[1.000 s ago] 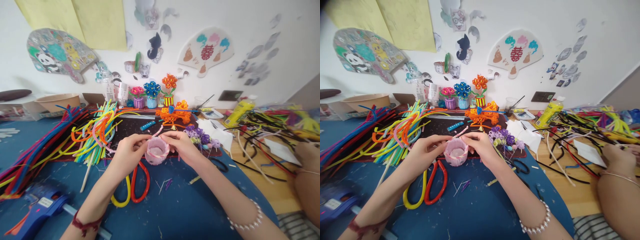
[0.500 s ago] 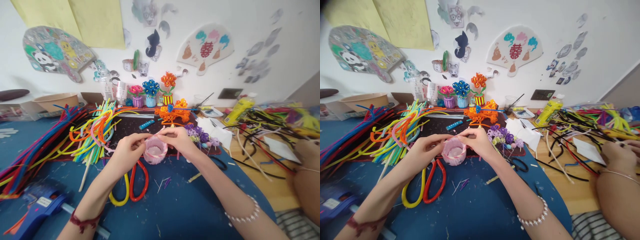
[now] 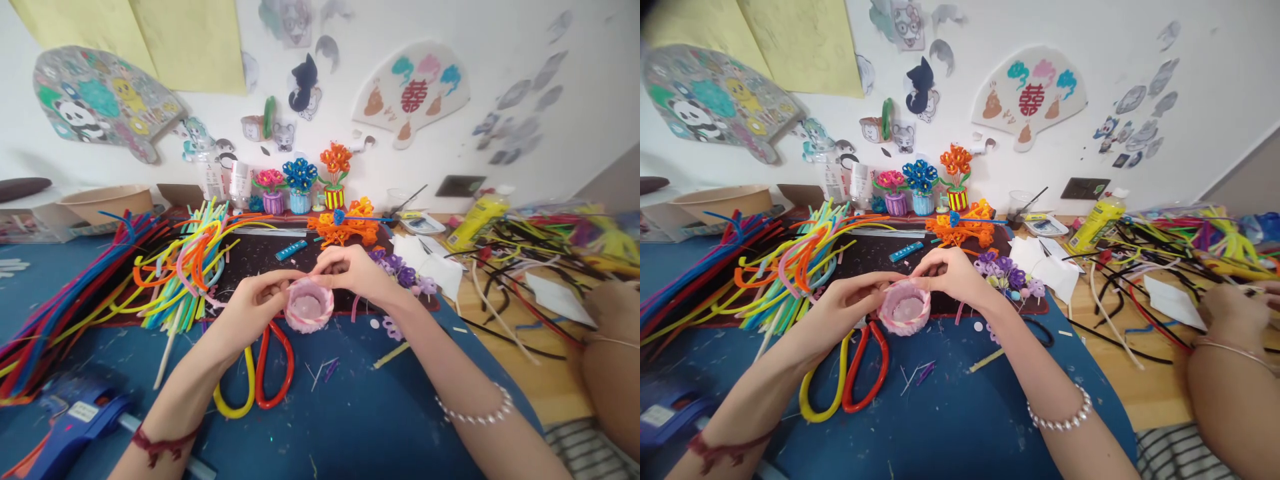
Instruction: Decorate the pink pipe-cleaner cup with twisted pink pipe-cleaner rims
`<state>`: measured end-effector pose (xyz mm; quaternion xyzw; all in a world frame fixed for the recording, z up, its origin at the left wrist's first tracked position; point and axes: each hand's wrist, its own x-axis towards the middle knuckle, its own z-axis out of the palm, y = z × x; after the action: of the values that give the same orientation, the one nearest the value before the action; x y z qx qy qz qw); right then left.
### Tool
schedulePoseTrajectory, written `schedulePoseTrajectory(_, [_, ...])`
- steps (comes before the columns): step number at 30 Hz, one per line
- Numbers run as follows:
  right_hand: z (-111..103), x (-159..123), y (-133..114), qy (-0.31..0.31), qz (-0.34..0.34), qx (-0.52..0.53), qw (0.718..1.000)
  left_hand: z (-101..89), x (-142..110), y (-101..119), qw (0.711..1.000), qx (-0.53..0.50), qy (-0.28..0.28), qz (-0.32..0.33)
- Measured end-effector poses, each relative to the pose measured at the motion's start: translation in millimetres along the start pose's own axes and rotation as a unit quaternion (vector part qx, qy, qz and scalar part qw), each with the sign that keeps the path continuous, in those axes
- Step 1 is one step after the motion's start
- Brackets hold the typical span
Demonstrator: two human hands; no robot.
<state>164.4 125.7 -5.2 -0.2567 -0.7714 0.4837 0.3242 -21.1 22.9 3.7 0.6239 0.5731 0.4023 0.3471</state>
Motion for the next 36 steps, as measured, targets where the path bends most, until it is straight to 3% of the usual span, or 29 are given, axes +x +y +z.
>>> schedulePoseTrajectory(11, [5.4, -6.9, 1.5, 0.056, -0.07, -0.081, 0.993, 1.5, -0.3, -0.5, 1.0, -0.021, 0.01, -0.012])
schedulePoseTrajectory(19, [1.7, -7.1, 2.2, 0.038, -0.09, -0.079, 0.992, 2.2, 0.3, -0.7, 1.0, 0.023, 0.015, 0.004])
schedulePoseTrajectory(26, [3.9, -8.5, 3.3, 0.007, -0.031, 0.004, 0.999, 1.8, 0.3, -0.9, 1.0, 0.018, 0.008, 0.012])
schedulePoseTrajectory(36, [6.8, -8.9, 5.8, 0.048, 0.004, 0.063, 0.997, 2.1, 0.3, -1.6, 0.999, 0.028, 0.014, 0.026])
